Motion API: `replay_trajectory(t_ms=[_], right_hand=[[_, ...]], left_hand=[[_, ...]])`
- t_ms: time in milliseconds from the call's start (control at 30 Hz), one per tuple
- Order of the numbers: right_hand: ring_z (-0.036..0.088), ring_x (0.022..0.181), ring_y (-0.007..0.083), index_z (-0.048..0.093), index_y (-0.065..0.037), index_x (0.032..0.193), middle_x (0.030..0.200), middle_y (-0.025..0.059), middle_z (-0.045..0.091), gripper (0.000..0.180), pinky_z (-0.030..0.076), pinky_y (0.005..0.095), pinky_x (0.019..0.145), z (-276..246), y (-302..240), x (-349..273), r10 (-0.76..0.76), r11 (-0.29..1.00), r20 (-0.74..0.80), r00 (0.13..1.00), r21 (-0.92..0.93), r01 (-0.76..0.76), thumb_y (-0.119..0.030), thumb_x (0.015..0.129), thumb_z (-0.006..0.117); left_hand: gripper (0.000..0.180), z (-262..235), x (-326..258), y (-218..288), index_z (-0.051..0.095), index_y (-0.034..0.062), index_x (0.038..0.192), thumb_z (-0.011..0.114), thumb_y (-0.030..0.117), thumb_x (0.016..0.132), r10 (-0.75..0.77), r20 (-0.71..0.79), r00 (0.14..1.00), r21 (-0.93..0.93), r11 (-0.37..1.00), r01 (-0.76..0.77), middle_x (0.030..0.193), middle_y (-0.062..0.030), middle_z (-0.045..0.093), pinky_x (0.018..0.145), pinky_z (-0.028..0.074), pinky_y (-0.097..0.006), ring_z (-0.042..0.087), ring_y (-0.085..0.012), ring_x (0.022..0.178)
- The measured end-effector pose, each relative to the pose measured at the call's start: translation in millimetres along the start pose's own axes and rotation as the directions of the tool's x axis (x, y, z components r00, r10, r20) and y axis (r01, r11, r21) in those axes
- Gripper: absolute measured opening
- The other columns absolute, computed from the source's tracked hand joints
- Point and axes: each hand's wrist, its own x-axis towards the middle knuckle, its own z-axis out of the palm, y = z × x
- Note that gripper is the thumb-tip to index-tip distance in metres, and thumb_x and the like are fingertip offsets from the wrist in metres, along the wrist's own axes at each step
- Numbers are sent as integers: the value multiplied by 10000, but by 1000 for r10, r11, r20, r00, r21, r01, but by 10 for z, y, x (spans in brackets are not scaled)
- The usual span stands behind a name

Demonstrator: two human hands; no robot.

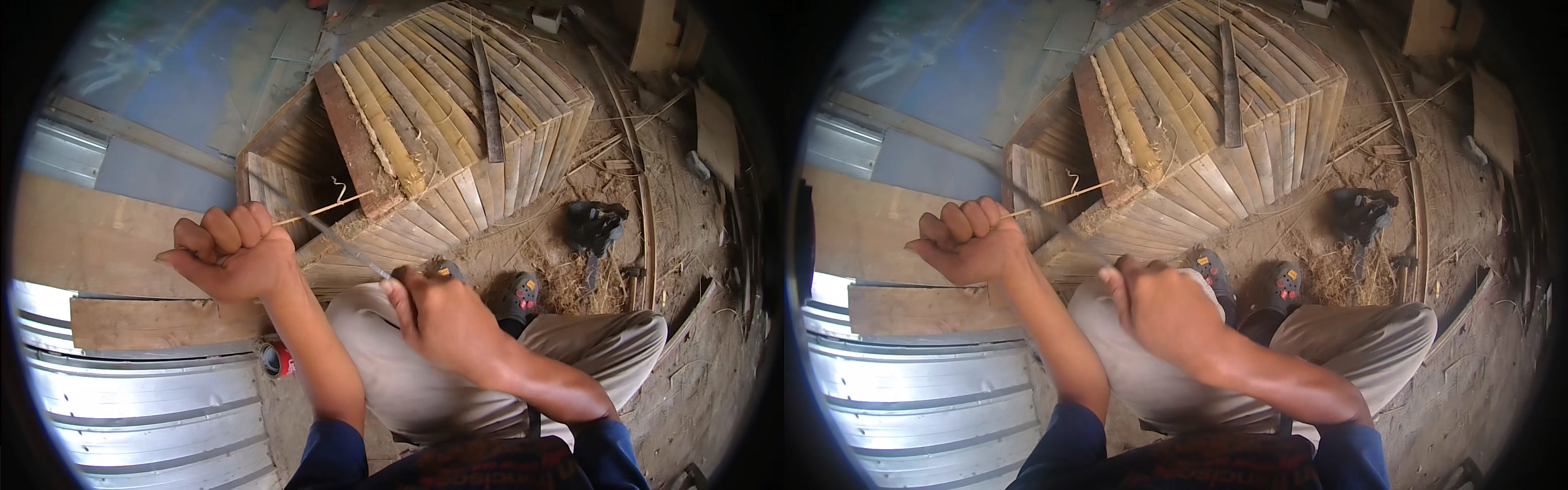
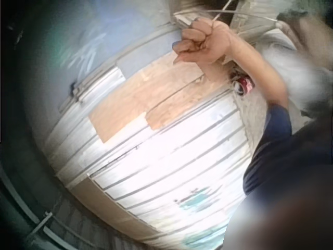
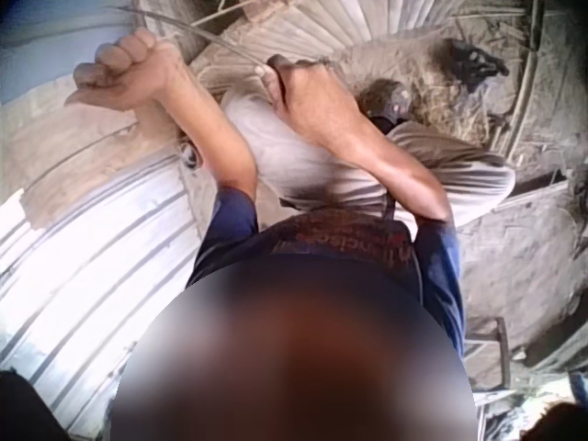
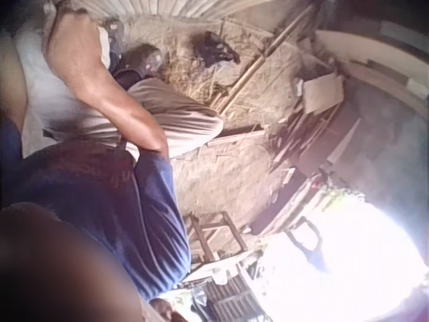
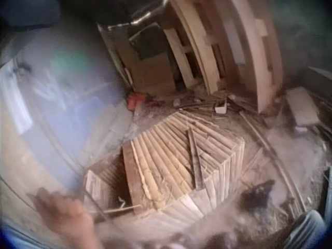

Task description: The person sits on the floor and uses a knife to shave a thin bamboo stick, repeatedly scraping along its length to smooth and thin it. The person holds the stick with one hand and the knife with the other, working over a wooden workbench.

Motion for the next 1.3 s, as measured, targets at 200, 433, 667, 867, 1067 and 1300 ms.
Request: replay_trajectory(t_ms=[200,433,667,867,1067,1300], right_hand=[[642,709,517,606,50,927,724,305,639,350,520,569,646,-17,135,-11,180,983,-61,982,47,-177,-260,1063,515],[627,645,515,623,66,928,655,304,610,365,509,565,598,-38,282,-24,197,980,-131,972,34,-194,-248,1071,503],[645,740,521,611,51,938,764,336,636,358,514,591,663,55,363,-144,73,996,-96,993,67,-67,-272,1062,518],[636,680,528,613,46,932,683,308,632,362,512,595,632,178,658,-74,179,984,-146,973,12,-179,-273,1066,507],[643,696,521,617,42,966,692,305,637,331,519,576,648,221,600,-99,238,971,-116,964,24,-237,-259,1062,517],[644,689,495,611,44,983,719,292,633,292,513,540,620,155,75,-112,71,979,-93,993,196,-51,-230,1057,542]], left_hand=[[498,11,-17,-29,205,206,755,315,555,1095,0,52,999,7,1000,0,547,49,140,453,104,-271,78,-85,462],[502,-12,36,-76,211,196,761,314,556,1096,7,154,988,-68,998,3,553,45,161,450,108,-269,98,-84,466],[506,-16,38,-82,216,193,761,317,559,1096,-5,179,984,-177,984,37,550,41,167,448,110,-276,102,-84,467],[516,122,-51,-64,222,205,720,351,539,1092,-35,242,970,-110,992,64,574,42,160,488,138,-289,92,-100,483],[505,193,-127,2,242,193,732,338,522,1103,101,51,994,-78,992,-97,567,41,172,462,118,-262,112,-85,483],[519,103,38,-2,234,192,718,336,519,1108,128,103,986,59,989,-135,582,43,164,470,126,-265,95,-93,493]])
